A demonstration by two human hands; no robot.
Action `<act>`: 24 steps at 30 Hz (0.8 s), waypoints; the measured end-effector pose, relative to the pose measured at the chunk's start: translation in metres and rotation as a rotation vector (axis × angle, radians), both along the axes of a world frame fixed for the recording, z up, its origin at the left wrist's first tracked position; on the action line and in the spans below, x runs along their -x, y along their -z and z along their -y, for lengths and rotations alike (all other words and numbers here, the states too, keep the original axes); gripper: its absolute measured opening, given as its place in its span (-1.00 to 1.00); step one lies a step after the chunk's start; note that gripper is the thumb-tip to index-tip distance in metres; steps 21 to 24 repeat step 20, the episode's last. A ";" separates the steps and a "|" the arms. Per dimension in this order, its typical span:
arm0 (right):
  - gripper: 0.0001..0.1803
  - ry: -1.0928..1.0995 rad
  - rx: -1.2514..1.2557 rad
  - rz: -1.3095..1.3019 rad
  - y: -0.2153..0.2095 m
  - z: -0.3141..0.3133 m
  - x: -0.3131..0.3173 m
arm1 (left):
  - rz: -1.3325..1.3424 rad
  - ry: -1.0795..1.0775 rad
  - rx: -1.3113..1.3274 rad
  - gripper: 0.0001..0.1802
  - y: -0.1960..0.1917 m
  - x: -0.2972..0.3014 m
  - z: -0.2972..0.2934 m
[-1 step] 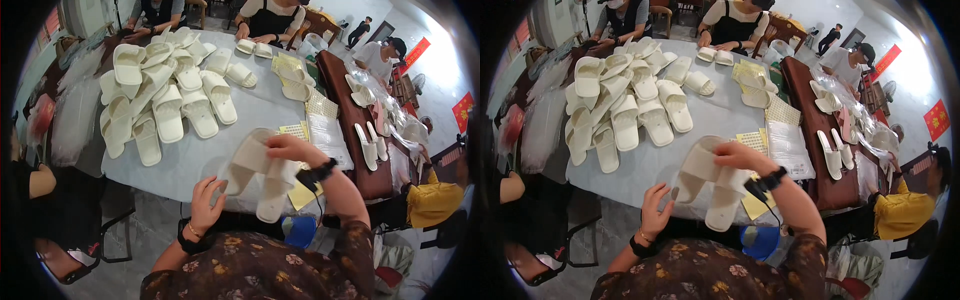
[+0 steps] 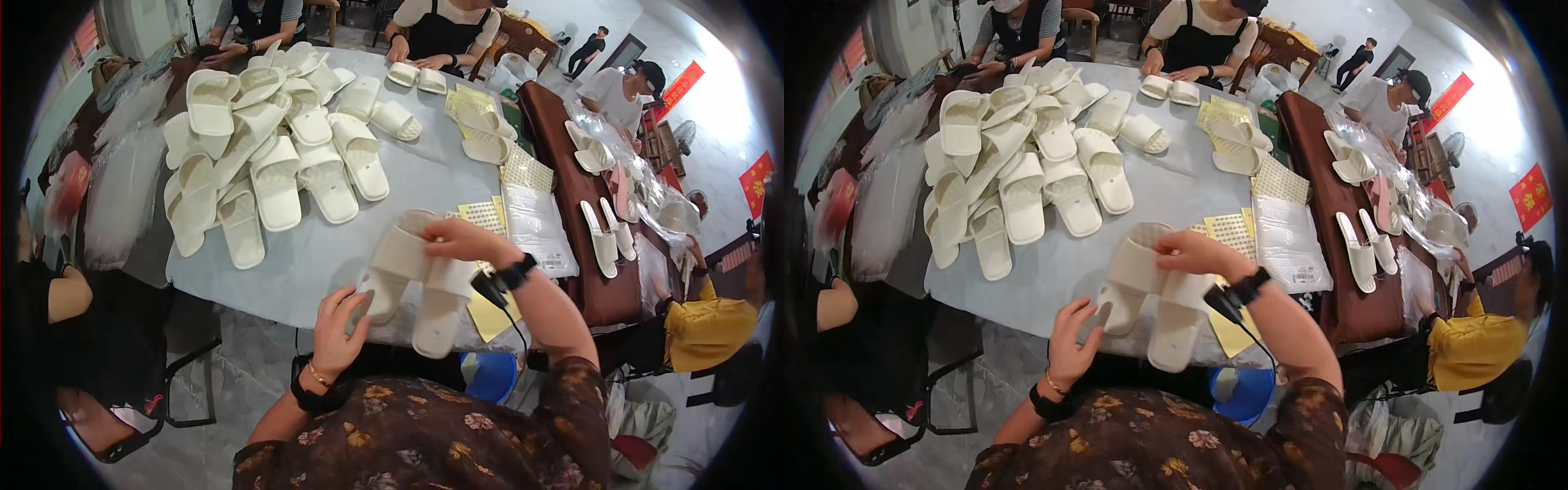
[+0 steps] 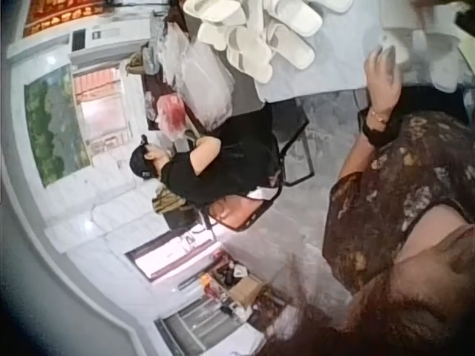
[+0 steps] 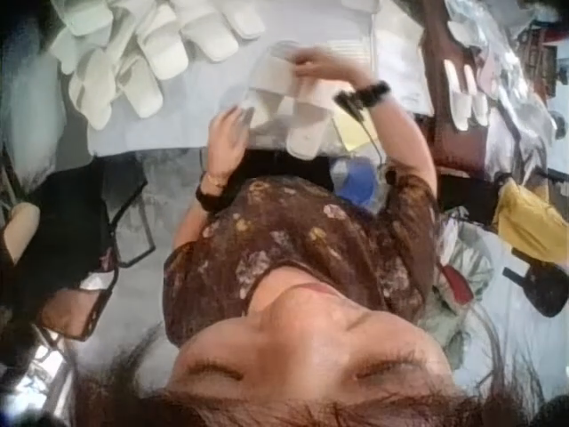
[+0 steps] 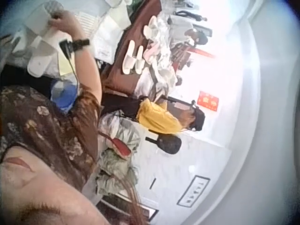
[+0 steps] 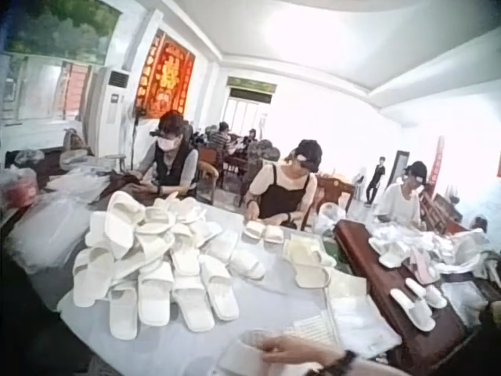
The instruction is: Inspecting, applying label stickers to the insoles, and sorting white disposable slippers in a manufacturing workshop.
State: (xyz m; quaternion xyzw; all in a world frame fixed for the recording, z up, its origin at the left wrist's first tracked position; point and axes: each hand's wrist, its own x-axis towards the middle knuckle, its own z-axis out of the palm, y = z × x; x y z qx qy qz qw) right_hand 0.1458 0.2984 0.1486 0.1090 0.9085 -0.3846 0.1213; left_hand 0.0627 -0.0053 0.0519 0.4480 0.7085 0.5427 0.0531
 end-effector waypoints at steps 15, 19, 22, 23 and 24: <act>-0.20 0.297 -0.317 -0.092 0.059 0.028 -0.065 | -0.283 0.032 0.268 -0.40 0.023 0.028 -0.026; -0.13 0.343 -0.307 -0.126 0.084 0.042 -0.073 | -0.317 0.120 0.367 -0.31 0.042 0.014 -0.037; -0.15 0.366 -0.302 -0.106 0.087 0.036 -0.071 | -0.302 0.157 0.380 -0.29 0.043 0.010 -0.041; -0.15 0.366 -0.302 -0.106 0.087 0.036 -0.071 | -0.302 0.157 0.380 -0.29 0.043 0.010 -0.041; -0.15 0.366 -0.302 -0.106 0.087 0.036 -0.071 | -0.302 0.157 0.380 -0.29 0.043 0.010 -0.041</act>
